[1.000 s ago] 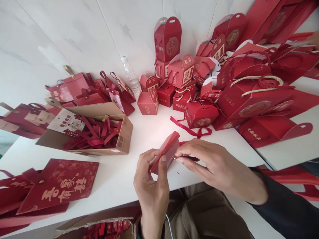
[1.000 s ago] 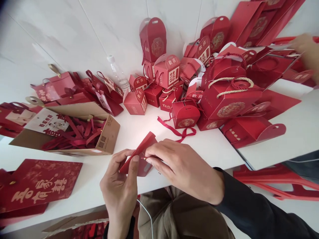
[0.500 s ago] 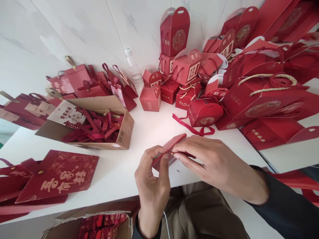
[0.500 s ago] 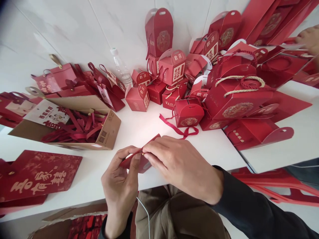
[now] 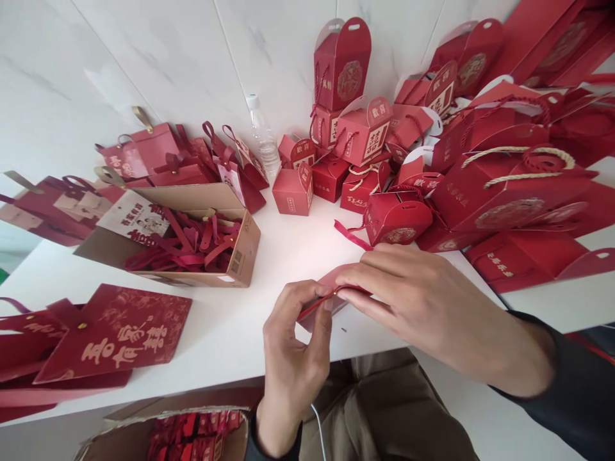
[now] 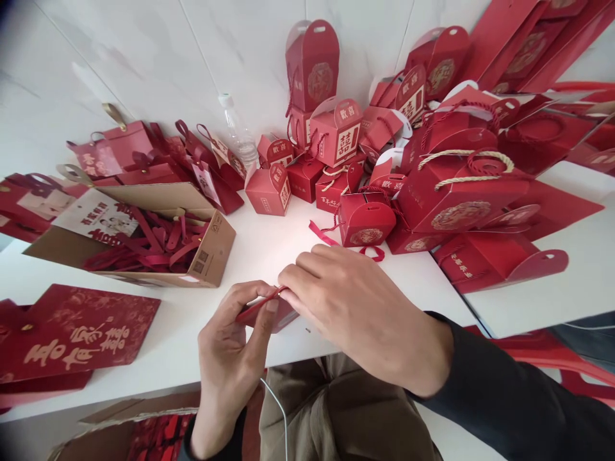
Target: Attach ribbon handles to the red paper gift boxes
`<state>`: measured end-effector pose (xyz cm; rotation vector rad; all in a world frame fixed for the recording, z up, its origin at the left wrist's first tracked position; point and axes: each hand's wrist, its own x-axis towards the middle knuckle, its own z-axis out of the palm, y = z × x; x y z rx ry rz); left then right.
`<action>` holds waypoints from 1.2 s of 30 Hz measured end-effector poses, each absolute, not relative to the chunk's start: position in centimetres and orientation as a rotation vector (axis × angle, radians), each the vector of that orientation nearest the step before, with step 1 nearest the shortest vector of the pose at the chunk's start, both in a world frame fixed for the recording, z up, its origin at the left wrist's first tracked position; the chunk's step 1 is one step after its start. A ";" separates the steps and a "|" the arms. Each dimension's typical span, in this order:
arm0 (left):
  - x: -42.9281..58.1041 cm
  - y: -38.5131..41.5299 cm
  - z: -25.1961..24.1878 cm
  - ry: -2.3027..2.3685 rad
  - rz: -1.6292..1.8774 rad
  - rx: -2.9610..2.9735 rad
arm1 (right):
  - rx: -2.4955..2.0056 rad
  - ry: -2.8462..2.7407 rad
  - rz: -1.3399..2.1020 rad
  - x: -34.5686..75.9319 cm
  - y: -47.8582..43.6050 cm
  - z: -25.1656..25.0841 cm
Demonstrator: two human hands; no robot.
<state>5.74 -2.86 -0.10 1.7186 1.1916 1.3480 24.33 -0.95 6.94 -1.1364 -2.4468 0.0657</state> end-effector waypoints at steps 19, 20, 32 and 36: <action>6.0 -3.6 2.8 1.378 1.245 1.888 | -1.057 -2.535 0.066 24.8 -0.9 7.5; 6.0 -3.5 2.8 1.365 1.236 1.882 | -1.055 -2.535 0.065 24.8 -0.9 7.5; 6.0 -3.6 2.1 1.307 1.188 1.805 | -1.003 -2.534 0.116 24.9 -0.6 7.4; 5.9 -3.8 1.8 1.319 1.187 1.801 | -0.983 -2.524 0.156 25.3 -0.6 7.4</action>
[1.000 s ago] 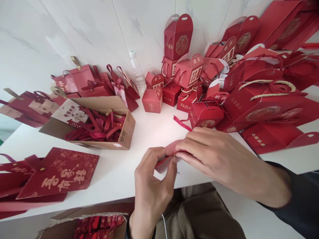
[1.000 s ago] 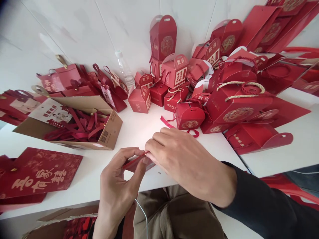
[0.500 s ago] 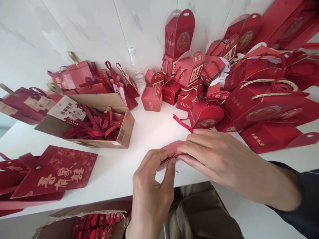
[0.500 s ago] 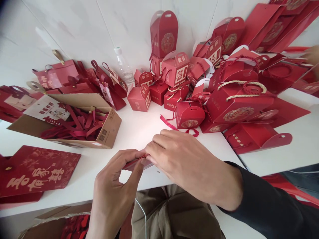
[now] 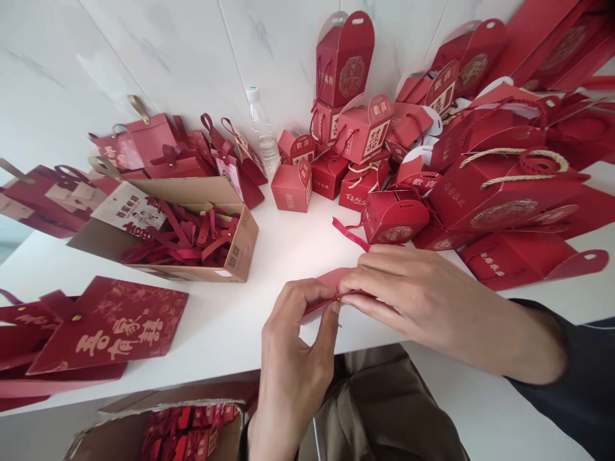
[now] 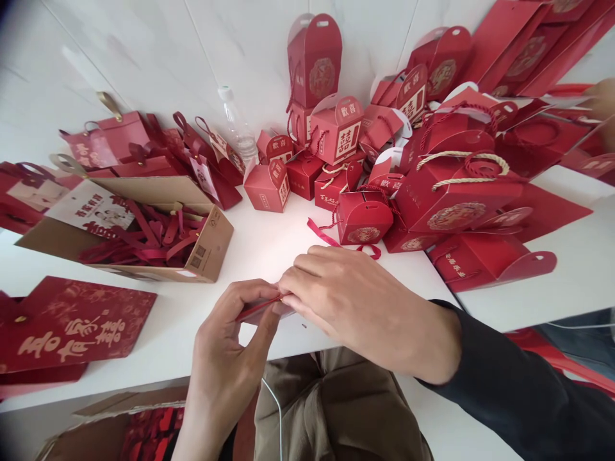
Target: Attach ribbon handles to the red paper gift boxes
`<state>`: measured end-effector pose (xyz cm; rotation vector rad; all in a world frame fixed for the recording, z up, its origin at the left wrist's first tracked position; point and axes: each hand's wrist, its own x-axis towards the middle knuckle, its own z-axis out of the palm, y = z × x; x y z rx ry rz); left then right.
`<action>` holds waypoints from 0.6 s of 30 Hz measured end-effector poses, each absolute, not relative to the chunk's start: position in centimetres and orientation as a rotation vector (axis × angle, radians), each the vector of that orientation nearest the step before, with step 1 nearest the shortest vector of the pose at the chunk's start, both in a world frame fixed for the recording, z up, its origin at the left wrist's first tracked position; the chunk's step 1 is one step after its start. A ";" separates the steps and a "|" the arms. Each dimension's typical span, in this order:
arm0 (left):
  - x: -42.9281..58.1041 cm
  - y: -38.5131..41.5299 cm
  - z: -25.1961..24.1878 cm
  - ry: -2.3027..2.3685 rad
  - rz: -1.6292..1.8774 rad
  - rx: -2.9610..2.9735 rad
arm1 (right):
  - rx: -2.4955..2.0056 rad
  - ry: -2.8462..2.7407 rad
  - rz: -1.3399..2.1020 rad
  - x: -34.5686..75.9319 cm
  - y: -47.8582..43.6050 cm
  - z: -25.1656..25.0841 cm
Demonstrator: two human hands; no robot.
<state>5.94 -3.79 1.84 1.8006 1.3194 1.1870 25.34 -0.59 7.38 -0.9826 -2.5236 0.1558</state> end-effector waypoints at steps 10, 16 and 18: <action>6.1 -3.2 1.2 1.261 1.301 1.904 | -0.889 -2.659 0.008 28.3 -0.3 9.1; 5.9 -2.9 0.7 1.215 1.337 1.923 | -0.893 -2.694 -0.183 28.1 0.1 8.9; 5.8 -2.9 0.6 1.203 1.341 1.923 | -0.889 -2.690 -0.209 28.0 0.2 8.9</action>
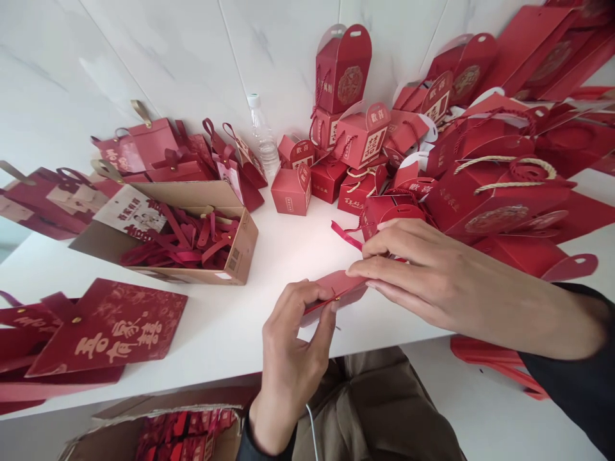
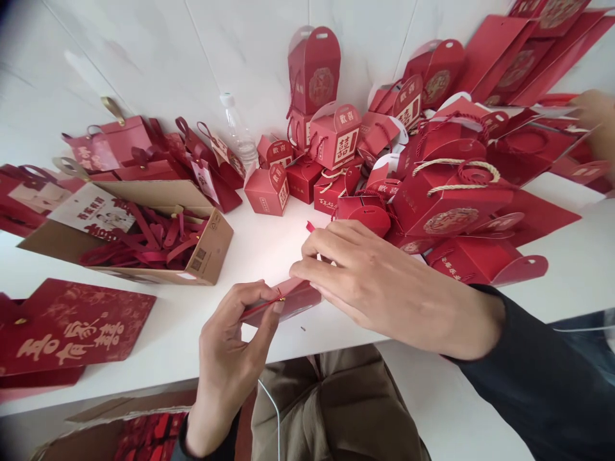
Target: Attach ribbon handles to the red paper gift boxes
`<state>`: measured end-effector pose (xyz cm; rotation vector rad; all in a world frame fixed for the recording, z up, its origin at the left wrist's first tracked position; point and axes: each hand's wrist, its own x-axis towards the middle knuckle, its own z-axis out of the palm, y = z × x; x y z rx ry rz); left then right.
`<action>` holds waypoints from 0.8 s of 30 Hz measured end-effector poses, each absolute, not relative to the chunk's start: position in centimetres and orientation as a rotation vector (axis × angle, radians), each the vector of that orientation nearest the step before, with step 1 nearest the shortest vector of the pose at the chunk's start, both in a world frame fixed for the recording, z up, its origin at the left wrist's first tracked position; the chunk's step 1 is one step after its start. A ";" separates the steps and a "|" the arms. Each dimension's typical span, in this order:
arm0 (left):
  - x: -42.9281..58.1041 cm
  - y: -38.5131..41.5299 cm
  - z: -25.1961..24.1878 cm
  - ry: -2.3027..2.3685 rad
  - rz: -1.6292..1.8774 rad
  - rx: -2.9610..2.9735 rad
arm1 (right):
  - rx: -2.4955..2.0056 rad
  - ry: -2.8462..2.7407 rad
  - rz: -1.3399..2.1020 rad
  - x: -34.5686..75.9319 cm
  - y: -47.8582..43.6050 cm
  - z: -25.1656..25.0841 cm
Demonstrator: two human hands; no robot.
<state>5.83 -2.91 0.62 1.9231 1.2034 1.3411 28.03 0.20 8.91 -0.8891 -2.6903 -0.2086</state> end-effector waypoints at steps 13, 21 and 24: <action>6.0 -2.9 0.9 1.185 1.368 1.966 | -0.889 -2.659 -0.088 27.5 0.5 9.0; 6.4 -2.7 0.3 1.232 1.391 1.889 | -0.868 -2.682 -0.166 27.3 0.7 9.2; 6.5 -2.8 0.4 1.280 1.388 1.848 | -0.848 -2.652 -0.072 27.5 0.5 9.2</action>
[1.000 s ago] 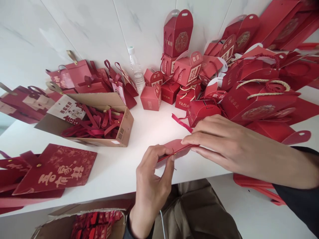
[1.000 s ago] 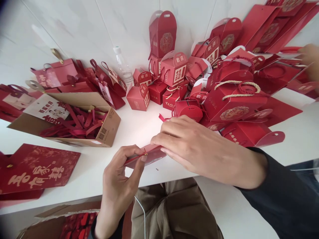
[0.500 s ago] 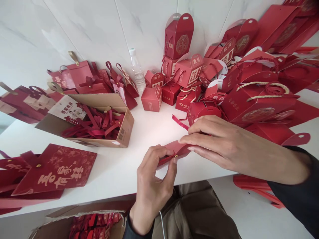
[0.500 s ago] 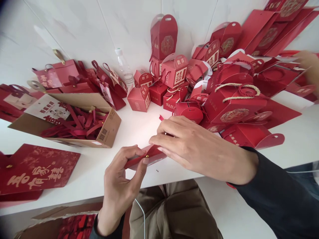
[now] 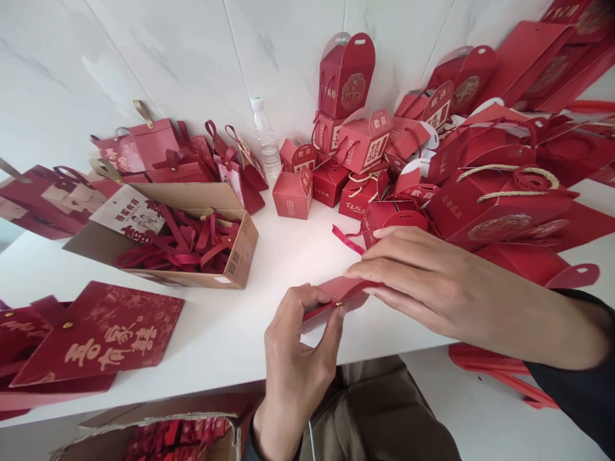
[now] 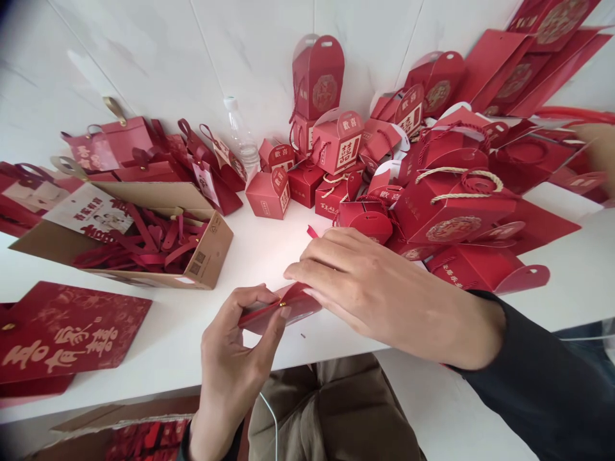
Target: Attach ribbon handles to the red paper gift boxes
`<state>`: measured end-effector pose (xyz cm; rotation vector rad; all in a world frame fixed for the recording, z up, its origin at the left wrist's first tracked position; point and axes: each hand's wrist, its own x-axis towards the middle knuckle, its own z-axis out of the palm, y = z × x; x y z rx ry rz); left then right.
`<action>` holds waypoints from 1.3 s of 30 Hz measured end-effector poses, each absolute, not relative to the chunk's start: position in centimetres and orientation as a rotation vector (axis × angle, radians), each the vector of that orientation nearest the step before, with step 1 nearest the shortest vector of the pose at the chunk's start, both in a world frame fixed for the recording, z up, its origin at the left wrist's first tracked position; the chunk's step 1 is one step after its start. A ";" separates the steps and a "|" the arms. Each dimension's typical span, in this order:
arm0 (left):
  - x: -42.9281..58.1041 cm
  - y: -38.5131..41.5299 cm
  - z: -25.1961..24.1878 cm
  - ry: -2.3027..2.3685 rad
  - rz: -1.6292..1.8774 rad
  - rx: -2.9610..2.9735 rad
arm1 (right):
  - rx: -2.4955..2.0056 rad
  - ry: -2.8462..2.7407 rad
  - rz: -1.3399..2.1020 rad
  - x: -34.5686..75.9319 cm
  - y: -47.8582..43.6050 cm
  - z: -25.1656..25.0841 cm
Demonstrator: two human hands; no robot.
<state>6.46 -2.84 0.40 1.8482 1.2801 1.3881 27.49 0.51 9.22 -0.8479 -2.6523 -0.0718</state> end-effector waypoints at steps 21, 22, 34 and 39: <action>6.1 -2.8 0.4 1.119 1.416 1.933 | -0.918 -2.444 -0.065 26.9 -0.3 6.6; 6.1 -2.8 0.3 1.107 1.422 1.930 | -0.899 -2.429 -0.044 26.9 -0.3 6.5; 6.2 -2.3 -0.1 1.027 1.483 1.886 | -1.087 -2.201 0.478 26.0 -0.9 5.6; 6.3 -2.2 -0.1 0.988 1.501 1.865 | -1.117 -2.115 0.648 25.7 -0.9 6.0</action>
